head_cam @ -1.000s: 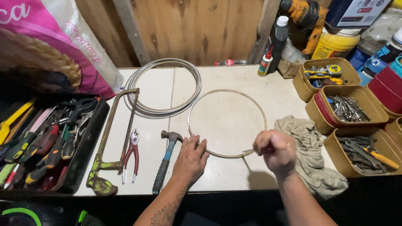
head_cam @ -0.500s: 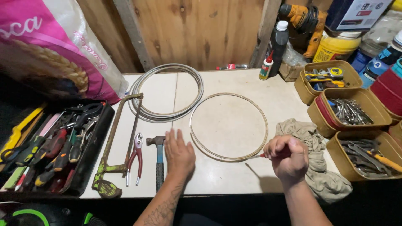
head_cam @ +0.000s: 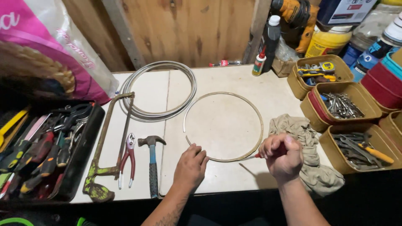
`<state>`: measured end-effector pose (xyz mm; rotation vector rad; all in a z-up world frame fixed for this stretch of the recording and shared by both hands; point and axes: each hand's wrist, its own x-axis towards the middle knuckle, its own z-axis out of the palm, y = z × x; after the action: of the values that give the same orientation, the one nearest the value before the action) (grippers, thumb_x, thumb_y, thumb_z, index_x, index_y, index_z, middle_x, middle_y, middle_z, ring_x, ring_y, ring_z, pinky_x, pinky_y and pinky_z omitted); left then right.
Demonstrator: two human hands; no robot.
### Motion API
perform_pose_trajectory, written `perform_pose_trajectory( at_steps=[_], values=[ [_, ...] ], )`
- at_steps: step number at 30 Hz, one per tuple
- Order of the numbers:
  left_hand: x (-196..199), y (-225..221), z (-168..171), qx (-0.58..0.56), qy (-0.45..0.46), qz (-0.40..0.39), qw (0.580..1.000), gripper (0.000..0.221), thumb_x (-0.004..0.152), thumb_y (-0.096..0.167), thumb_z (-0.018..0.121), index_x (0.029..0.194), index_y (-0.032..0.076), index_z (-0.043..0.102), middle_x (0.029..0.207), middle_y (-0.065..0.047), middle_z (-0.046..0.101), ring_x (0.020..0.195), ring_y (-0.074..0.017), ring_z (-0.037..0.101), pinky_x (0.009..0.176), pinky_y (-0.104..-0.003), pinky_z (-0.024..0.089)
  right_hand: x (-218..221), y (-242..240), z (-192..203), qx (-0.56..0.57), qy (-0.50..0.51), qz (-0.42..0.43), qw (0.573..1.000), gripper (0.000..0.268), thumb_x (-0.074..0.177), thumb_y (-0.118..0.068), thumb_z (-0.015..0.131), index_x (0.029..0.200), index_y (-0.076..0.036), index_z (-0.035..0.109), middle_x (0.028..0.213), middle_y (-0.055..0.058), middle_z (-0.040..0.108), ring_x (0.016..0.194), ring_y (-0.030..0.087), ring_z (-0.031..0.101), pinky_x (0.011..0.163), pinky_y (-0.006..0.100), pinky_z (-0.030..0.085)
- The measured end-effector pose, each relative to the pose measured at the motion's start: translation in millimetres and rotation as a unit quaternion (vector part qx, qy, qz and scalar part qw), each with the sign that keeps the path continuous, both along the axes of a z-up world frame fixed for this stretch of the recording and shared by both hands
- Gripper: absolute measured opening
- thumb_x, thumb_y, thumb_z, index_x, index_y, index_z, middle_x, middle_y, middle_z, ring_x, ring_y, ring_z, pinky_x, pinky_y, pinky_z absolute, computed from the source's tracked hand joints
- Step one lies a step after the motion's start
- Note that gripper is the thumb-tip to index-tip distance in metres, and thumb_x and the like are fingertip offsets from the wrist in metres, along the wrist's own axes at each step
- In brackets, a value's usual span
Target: Repairing a circular metal hoop by tapping it with a hammer and punch on a workbench.
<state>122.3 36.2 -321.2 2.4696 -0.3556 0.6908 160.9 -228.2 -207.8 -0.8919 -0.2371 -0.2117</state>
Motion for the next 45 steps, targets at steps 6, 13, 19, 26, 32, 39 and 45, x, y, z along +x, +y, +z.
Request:
perform_pose_trajectory(
  at_steps=[6, 13, 19, 26, 32, 39, 45],
  values=[
    [2, 0, 4, 0.007, -0.012, -0.004, 1.000, 0.015, 0.092, 0.018, 0.074, 0.102, 0.006, 0.075, 0.104, -0.009, 0.069, 0.115, -0.0364, 0.065, 0.107, -0.046, 0.050, 0, 7, 6, 0.006, -0.009, 0.005, 1.000, 0.038, 0.096, -0.030, 0.044, 0.065, -0.009, 0.050, 0.051, 0.011, 0.038, 0.043, 0.022, 0.032, 0.044, 0.037, 0.032],
    [0, -1, 2, -0.016, 0.023, -0.011, 1.000, 0.020, 0.095, 0.018, 0.071, 0.108, 0.003, 0.073, 0.110, -0.013, 0.068, 0.125, -0.0412, 0.061, 0.108, -0.049, 0.051, 7, 6, 3, -0.011, 0.010, 0.007, 1.000, 0.036, 0.094, -0.033, 0.043, 0.066, -0.010, 0.049, 0.052, 0.010, 0.037, 0.045, 0.024, 0.034, 0.045, 0.038, 0.033],
    [1, -1, -2, -0.022, 0.025, -0.003, 0.999, 0.019, 0.095, 0.018, 0.071, 0.107, 0.004, 0.074, 0.109, -0.010, 0.068, 0.126, -0.0389, 0.061, 0.105, -0.047, 0.053, 10, 8, -2, -0.007, 0.001, 0.018, 1.000, 0.038, 0.094, -0.030, 0.044, 0.064, -0.008, 0.050, 0.052, 0.010, 0.038, 0.043, 0.023, 0.033, 0.042, 0.036, 0.032],
    [3, -1, -9, 0.043, 0.000, 0.025, 0.999, 0.026, 0.096, 0.029, 0.070, 0.109, 0.008, 0.076, 0.108, -0.013, 0.072, 0.120, -0.0347, 0.067, 0.113, -0.042, 0.048, 23, 3, -24, -0.036, -0.060, -0.005, 0.998, 0.040, 0.103, -0.029, 0.037, 0.069, -0.010, 0.048, 0.044, 0.008, 0.035, 0.034, 0.022, 0.038, 0.039, 0.035, 0.041],
    [2, -1, -16, 0.049, 0.002, 0.030, 0.998, 0.026, 0.096, 0.029, 0.070, 0.111, 0.008, 0.075, 0.110, -0.014, 0.072, 0.123, -0.0355, 0.065, 0.112, -0.042, 0.049, 32, 17, -28, -0.068, -0.073, 0.000, 0.995, 0.043, 0.103, -0.028, 0.040, 0.067, -0.005, 0.049, 0.042, 0.012, 0.036, 0.032, 0.023, 0.039, 0.034, 0.034, 0.041],
    [-3, -3, 3, -0.015, 0.057, -0.005, 0.998, 0.029, 0.097, 0.022, 0.066, 0.117, 0.001, 0.070, 0.124, -0.015, 0.065, 0.134, -0.0414, 0.055, 0.104, -0.051, 0.051, 22, 32, -12, -0.132, -0.030, 0.020, 0.991, 0.038, 0.099, -0.030, 0.047, 0.070, -0.006, 0.053, 0.051, 0.011, 0.043, 0.041, 0.020, 0.042, 0.036, 0.030, 0.037],
    [-2, -2, 0, 0.008, 0.047, 0.000, 0.999, 0.028, 0.096, 0.020, 0.066, 0.118, 0.002, 0.070, 0.125, -0.016, 0.065, 0.133, -0.0407, 0.056, 0.108, -0.050, 0.049, 20, 31, -9, -0.099, -0.017, 0.000, 0.995, 0.039, 0.095, -0.034, 0.048, 0.067, -0.007, 0.050, 0.048, 0.011, 0.038, 0.038, 0.021, 0.035, 0.035, 0.033, 0.033]
  ],
)
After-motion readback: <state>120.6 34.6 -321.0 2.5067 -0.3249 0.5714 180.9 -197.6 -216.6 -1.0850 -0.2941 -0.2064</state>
